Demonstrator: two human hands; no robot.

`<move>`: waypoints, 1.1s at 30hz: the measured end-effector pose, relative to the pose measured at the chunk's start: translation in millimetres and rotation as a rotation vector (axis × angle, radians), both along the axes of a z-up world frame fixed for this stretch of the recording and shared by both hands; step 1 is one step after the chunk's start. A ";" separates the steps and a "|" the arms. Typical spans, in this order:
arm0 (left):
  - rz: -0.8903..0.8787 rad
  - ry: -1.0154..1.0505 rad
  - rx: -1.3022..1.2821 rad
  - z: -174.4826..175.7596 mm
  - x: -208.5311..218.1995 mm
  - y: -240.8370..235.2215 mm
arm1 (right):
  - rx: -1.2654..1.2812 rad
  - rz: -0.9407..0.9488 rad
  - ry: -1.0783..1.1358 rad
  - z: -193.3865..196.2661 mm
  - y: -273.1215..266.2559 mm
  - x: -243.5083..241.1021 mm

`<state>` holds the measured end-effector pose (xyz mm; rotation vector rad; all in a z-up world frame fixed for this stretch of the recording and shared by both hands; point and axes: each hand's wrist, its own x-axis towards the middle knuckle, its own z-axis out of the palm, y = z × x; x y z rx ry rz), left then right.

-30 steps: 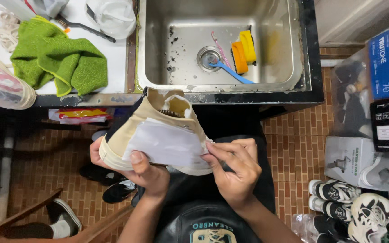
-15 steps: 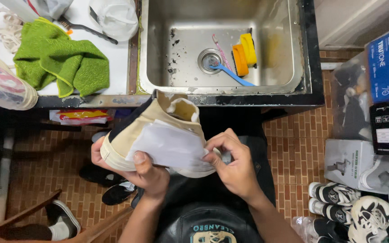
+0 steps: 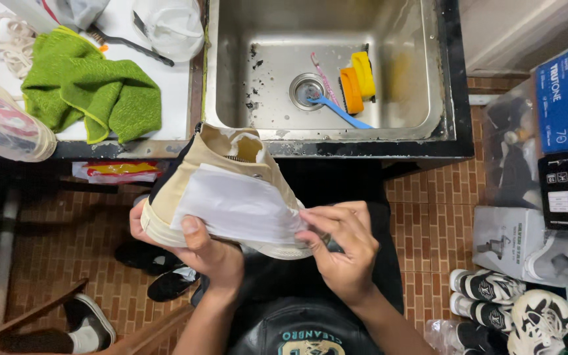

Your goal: The person cleans a white sneaker in a sink using a toothbrush and a white cloth. They scrub the shoe's interior and exterior, then stuff the shoe with a white cloth to maintain its shape.

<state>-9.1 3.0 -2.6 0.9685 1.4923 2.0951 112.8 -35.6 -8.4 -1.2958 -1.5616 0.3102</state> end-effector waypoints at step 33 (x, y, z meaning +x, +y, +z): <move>-0.298 0.096 -0.304 -1.3 -28.8 3.5 | -0.399 0.111 0.135 -2.3 8.1 40.0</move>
